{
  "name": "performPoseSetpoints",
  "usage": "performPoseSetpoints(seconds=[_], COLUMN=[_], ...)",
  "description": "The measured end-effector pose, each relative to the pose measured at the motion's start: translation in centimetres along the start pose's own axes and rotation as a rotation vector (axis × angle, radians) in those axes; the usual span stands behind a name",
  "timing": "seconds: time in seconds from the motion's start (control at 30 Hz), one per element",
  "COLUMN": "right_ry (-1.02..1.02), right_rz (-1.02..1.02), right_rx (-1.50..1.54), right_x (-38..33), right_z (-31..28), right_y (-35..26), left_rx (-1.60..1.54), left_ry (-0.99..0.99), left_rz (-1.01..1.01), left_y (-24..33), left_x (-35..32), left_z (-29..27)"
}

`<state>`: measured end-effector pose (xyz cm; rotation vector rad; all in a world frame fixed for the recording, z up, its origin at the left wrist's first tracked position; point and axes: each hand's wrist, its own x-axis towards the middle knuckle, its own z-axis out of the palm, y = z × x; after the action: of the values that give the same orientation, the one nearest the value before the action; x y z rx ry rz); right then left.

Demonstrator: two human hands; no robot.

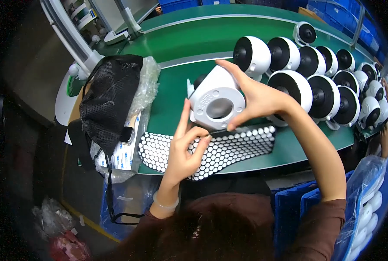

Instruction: Applying small adhesive rubber pads to the base of security camera housings on an assembly line.

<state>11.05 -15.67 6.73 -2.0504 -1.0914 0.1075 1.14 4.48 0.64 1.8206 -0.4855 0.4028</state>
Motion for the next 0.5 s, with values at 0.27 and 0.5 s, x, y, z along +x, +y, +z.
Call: performPoseSetpoints(seconds=[0.27,0.5], right_ry=[-0.239,-0.35], right_rz=[0.273,0.32], right_rx=[-0.07,-0.094], right_x=[4.5,6.6], right_z=[-4.3,-2.9], right_y=[-2.7,-3.0], left_rx=[0.189,0.12], left_ry=[-0.021,-0.072], left_rz=[0.008,-0.089], left_y=[-0.2,-0.4], left_x=[-0.9,-1.0], left_z=[0.0,-0.3])
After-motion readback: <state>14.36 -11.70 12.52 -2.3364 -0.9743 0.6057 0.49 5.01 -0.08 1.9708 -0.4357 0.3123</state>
